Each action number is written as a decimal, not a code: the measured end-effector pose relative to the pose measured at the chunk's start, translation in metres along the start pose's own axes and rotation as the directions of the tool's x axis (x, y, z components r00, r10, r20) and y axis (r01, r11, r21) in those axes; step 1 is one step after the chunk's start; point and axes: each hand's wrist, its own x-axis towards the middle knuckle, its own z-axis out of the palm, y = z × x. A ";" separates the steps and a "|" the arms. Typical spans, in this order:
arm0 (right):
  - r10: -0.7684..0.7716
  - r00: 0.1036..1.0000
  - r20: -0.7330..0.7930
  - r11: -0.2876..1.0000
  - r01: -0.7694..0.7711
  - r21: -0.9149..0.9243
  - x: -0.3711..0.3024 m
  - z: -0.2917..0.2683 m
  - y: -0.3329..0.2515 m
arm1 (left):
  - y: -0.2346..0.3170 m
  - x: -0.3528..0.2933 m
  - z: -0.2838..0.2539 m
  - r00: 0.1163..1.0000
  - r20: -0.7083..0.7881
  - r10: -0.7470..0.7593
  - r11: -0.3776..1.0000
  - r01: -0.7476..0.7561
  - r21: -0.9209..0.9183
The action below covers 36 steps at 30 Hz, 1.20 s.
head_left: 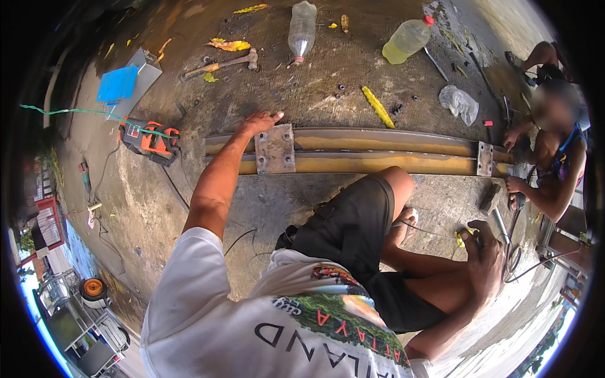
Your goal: The person squats on the ground and uses a welding torch to join metal plates to a long metal frame. They ignite the torch, apply heat to the joints, and move along the frame to weld multiple sections while another person assists nearby.
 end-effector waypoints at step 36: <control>-0.348 0.937 -0.015 0.927 0.346 0.146 -0.022 0.007 -0.008 | 0.259 -0.193 0.084 0.087 0.369 0.925 -0.011 -0.967 0.255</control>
